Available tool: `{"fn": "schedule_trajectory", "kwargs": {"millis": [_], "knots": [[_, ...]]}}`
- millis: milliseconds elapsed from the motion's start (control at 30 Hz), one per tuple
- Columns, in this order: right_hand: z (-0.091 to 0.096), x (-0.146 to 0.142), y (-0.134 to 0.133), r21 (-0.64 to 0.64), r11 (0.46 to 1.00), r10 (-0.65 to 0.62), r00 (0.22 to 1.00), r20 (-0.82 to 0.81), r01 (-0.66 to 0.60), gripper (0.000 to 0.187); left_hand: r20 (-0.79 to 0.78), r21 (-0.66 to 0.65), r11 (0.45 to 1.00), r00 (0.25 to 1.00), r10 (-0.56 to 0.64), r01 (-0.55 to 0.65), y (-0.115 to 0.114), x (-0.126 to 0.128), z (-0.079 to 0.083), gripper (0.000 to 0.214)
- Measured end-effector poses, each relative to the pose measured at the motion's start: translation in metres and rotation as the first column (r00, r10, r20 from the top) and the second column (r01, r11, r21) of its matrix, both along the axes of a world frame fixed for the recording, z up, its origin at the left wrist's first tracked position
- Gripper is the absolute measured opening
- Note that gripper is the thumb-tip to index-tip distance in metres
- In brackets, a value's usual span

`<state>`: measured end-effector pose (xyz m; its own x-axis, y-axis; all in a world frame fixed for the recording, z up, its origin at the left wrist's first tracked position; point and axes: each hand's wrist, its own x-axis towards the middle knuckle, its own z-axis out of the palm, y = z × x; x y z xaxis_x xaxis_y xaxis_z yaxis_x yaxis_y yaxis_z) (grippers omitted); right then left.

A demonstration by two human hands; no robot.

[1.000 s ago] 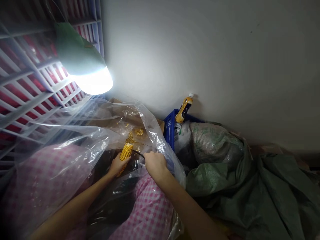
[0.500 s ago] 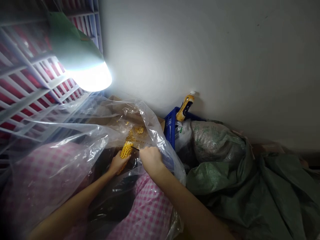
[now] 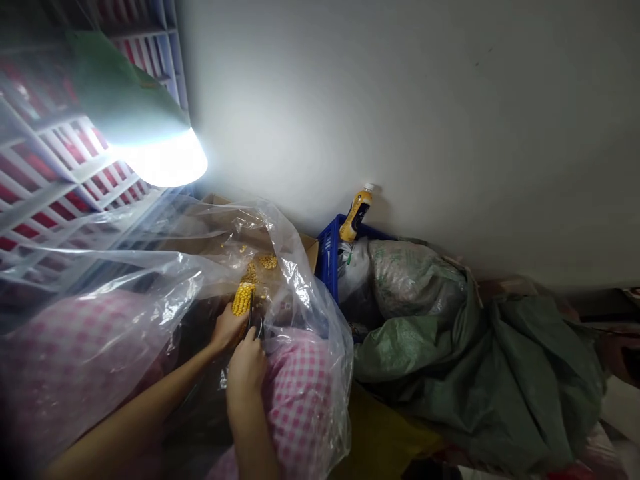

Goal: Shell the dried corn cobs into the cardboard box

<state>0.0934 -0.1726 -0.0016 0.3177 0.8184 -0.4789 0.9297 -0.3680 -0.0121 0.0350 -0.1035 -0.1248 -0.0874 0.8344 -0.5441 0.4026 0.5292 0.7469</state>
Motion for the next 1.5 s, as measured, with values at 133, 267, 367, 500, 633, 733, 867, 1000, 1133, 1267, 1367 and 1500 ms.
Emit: {"fn": "schedule_trajectory", "kwargs": {"millis": [133,267,367,500,633,733,867,1000,1133,1267,1367,1500], "knots": [[0.049,0.044,0.029,-0.031,0.957,0.291,0.954,0.066,-0.29,0.031,0.004,0.041,0.999,0.999,-0.036,0.036,-0.003,-0.004,-0.002,0.053],[0.083,0.066,0.062,-0.154,0.826,0.561,0.817,0.131,-0.542,0.029,0.015,0.061,0.997,0.999,-0.047,0.046,-0.005,-0.006,-0.001,0.048],[0.091,0.065,0.075,-0.169,0.798,0.6,0.79,0.128,-0.579,0.026,-0.02,0.055,0.996,0.997,-0.069,0.07,-0.005,-0.007,0.003,0.044],[0.092,0.064,0.077,-0.188,0.799,0.597,0.79,0.139,-0.571,0.027,-0.022,0.044,0.997,0.997,-0.068,0.069,-0.005,-0.006,0.005,0.042],[0.086,0.069,0.074,-0.187,0.795,0.604,0.78,0.163,-0.577,0.029,-0.02,0.046,0.996,0.996,-0.082,0.082,-0.004,-0.005,0.004,0.041],[0.083,0.069,0.072,-0.168,0.784,0.62,0.762,0.186,-0.597,0.03,-0.021,0.03,0.995,0.995,-0.093,0.094,-0.003,-0.005,0.004,0.042],[0.084,0.065,0.07,-0.15,0.769,0.639,0.745,0.194,-0.621,0.028,-0.019,0.015,0.995,0.995,-0.097,0.097,-0.003,-0.006,0.007,0.043],[0.089,0.058,0.071,-0.158,0.761,0.648,0.73,0.217,-0.629,0.028,-0.025,0.012,0.994,0.994,-0.107,0.107,-0.003,-0.006,0.009,0.043],[0.092,0.052,0.074,-0.175,0.754,0.657,0.718,0.23,-0.633,0.028,-0.023,0.018,0.994,0.994,-0.111,0.112,-0.003,-0.006,0.008,0.044],[0.095,0.048,0.075,-0.207,0.737,0.675,0.7,0.233,-0.643,0.029,-0.024,0.024,0.994,0.994,-0.108,0.108,-0.003,-0.006,0.005,0.044],[0.095,0.044,0.073,-0.215,0.724,0.69,0.68,0.25,-0.655,0.028,-0.037,0.032,0.993,0.993,-0.116,0.117,-0.003,-0.006,0.001,0.045],[0.093,0.033,0.072,-0.258,0.655,0.755,0.61,0.241,-0.71,0.029,-0.059,0.047,0.987,0.987,-0.149,0.152,-0.005,-0.006,-0.006,0.045]]}}
